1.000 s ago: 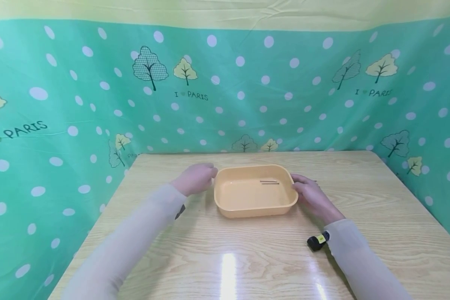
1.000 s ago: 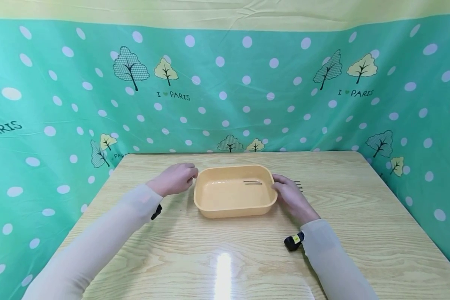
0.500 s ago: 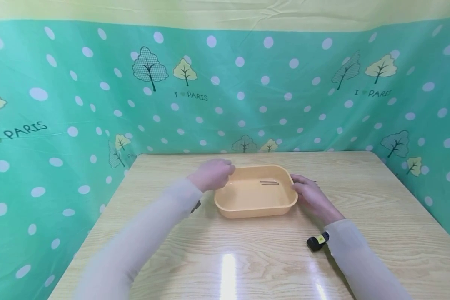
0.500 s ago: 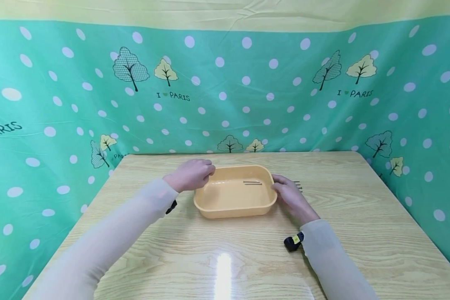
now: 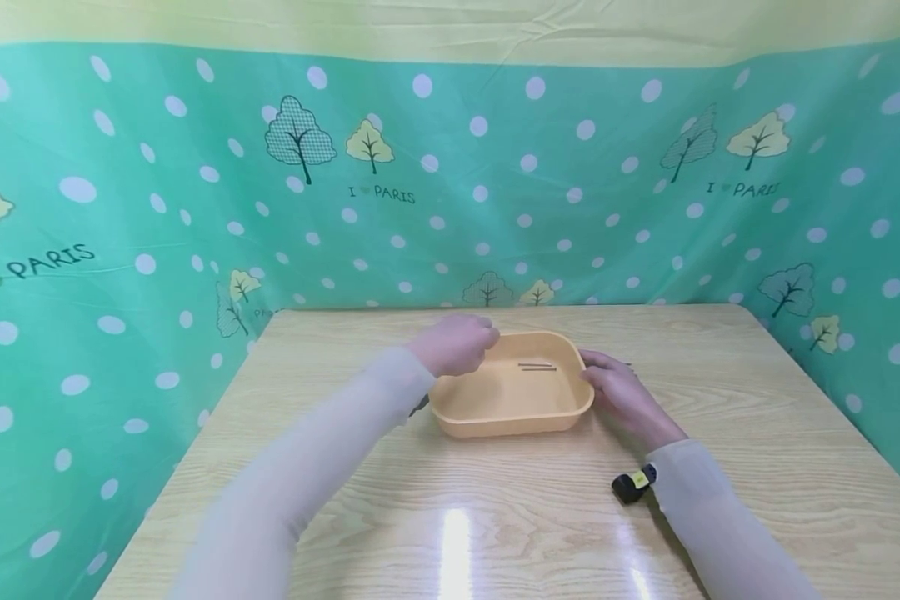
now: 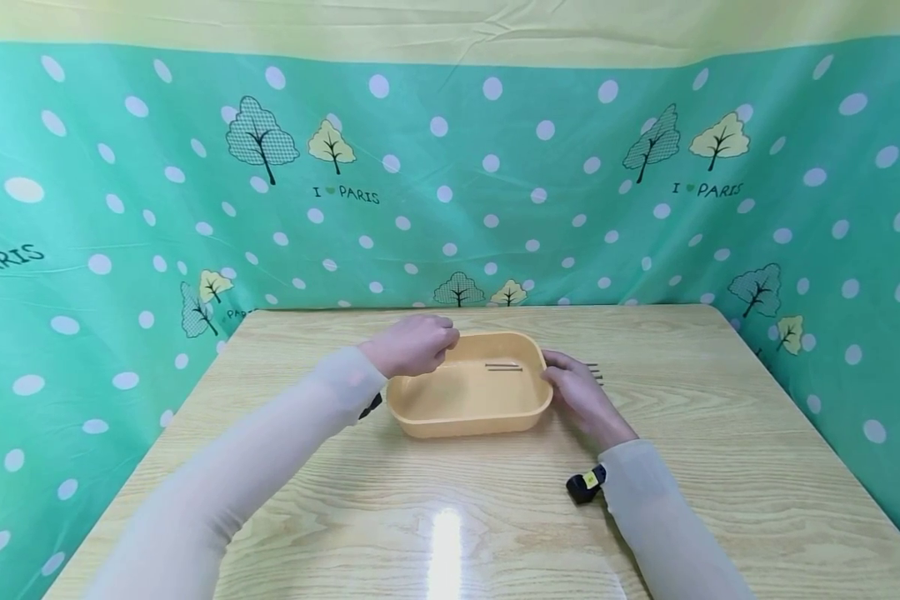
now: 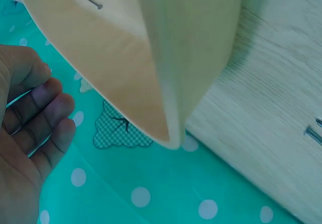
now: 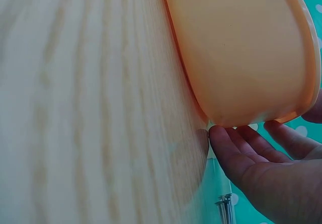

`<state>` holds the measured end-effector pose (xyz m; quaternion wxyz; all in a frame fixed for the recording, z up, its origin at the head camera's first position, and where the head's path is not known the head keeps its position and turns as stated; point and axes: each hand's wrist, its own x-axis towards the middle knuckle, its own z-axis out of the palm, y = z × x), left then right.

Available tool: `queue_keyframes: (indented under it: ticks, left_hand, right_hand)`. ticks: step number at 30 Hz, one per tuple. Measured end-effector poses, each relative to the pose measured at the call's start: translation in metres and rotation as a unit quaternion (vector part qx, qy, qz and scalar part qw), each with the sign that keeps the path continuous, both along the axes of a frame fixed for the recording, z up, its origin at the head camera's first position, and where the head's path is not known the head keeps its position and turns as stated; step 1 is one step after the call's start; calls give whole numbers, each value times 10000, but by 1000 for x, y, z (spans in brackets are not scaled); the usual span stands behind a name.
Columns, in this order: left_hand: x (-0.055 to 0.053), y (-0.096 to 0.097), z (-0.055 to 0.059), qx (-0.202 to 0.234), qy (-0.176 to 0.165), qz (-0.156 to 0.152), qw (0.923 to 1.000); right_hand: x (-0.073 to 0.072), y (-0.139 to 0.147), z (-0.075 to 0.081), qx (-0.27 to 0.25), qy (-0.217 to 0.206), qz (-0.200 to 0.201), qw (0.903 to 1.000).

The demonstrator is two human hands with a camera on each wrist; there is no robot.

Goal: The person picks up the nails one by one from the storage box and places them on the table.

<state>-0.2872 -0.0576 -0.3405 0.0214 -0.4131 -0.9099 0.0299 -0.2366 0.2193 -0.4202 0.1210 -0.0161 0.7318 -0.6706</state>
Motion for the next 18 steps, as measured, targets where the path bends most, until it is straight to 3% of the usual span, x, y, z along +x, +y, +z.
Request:
queue_keyframes:
  ticks: [6,12,18]
  left_hand:
    - [-9,12,-5,-20,20,-56,10000]
    - [-15,26,-4,131,-242,-24,9996]
    - [-18,44,-8,-84,-269,-157,9995]
  right_hand:
    - [-2,0,-2,42,1,-38,10000]
    - [-4,1,-5,134,-6,-88,9999]
    - [-4,1,-5,39,-15,-61,10000]
